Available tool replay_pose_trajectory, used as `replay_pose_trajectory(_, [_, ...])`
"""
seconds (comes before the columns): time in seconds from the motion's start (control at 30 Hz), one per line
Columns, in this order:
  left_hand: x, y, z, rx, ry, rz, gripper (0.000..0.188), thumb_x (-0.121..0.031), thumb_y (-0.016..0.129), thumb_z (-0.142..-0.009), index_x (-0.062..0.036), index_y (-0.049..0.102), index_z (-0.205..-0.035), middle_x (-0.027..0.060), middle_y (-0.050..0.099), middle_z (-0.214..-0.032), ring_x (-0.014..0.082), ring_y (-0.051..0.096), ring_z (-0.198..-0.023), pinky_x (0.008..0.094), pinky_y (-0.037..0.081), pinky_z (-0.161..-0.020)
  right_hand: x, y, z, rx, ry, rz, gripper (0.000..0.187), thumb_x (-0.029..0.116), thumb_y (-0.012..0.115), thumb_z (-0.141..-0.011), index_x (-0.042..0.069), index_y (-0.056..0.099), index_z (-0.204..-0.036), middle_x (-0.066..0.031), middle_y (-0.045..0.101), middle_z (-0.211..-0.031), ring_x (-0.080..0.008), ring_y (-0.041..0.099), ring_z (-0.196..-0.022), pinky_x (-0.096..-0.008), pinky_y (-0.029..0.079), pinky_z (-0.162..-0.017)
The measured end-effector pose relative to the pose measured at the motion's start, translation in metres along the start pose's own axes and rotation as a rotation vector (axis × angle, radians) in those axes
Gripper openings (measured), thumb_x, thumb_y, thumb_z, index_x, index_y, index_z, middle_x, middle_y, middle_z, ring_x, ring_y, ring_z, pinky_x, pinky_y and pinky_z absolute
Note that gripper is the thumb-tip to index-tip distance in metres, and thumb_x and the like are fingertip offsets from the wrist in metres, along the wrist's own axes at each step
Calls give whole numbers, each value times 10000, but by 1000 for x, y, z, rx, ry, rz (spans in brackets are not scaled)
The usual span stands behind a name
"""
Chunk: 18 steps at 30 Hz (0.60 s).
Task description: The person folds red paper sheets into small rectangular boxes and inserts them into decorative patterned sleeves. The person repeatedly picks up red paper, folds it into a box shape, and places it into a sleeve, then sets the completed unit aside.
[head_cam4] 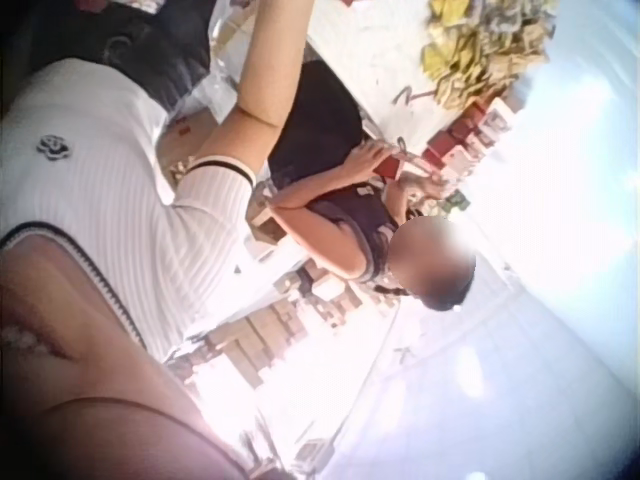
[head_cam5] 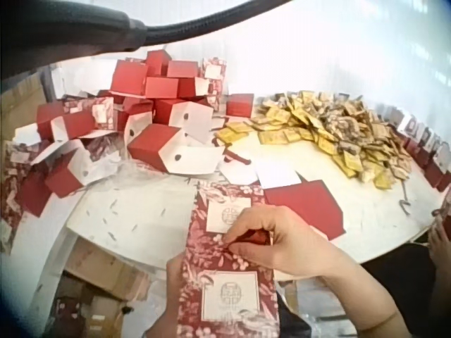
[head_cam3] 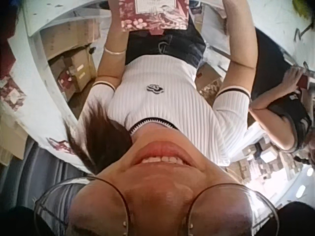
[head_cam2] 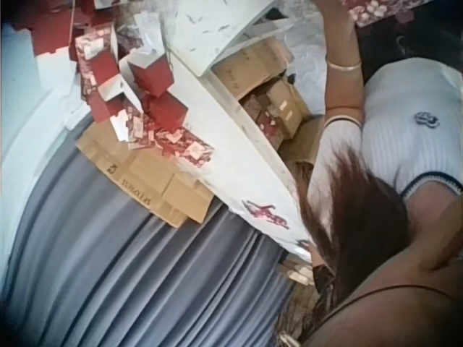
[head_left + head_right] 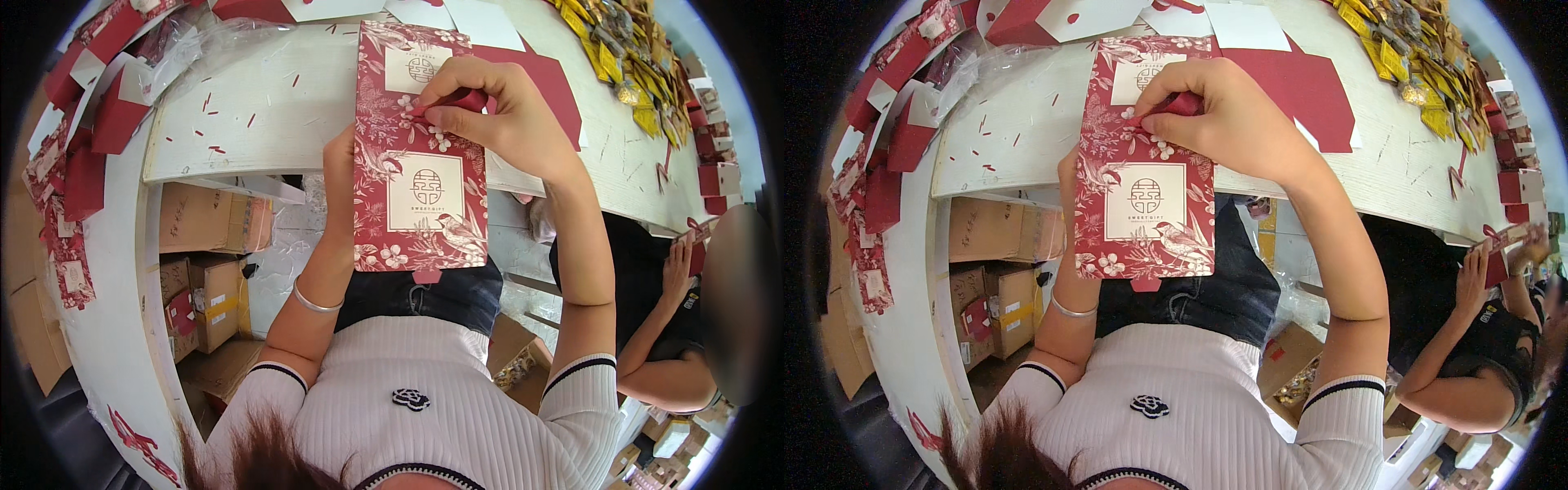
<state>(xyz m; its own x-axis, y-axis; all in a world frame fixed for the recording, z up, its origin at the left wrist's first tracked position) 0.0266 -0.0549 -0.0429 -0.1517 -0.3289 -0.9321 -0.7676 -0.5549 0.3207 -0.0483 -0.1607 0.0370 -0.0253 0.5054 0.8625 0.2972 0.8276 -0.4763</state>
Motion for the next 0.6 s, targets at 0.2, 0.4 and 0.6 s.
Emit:
replay_pose_trajectory(0.2, [-14, 6, 5, 6, 89, -174, 138, -58, 482, -854, 29, 544, -942, 65, 621, -863, 84, 600, -716, 211, 511, -592, 7, 0, -6, 92, 73, 98, 85, 11, 576, -786, 1, 597, -868, -9, 567, -808, -53, 509, -729, -189, 416, -642])
replay_pose_trajectory(0.4, [-7, 9, 6, -10, -75, 189, 172, -77, 475, -862, 37, 529, -979, 74, 618, -885, 96, 608, -728, 219, 519, -602, 21, 1, -3, 105, -127, 332, 98, -9, 579, -757, -16, 577, -854, -55, 555, -777, -156, 515, -683, -257, 410, -615])
replay_pose_trajectory(0.6, [-8, 10, 6, -10, -71, 153, 165, -78, 487, -859, 36, 525, -972, 75, 618, -887, 89, 602, -733, 217, 518, -609, 34, 7, 1, -35, -253, 592, 68, -7, 560, -751, -20, 566, -818, -128, 542, -732, -282, 521, -684, -335, 423, -631])
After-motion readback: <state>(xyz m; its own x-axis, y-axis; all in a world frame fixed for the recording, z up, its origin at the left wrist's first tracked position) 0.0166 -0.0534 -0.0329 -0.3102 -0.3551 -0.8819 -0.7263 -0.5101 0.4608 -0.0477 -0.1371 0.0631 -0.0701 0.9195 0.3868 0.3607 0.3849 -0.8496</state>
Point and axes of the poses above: each hand's wrist, its own z-axis away from the middle knuckle, its own y-axis out of the palm, x = y × z, the point moved 6 cm from there along -z, towards the middle knuckle
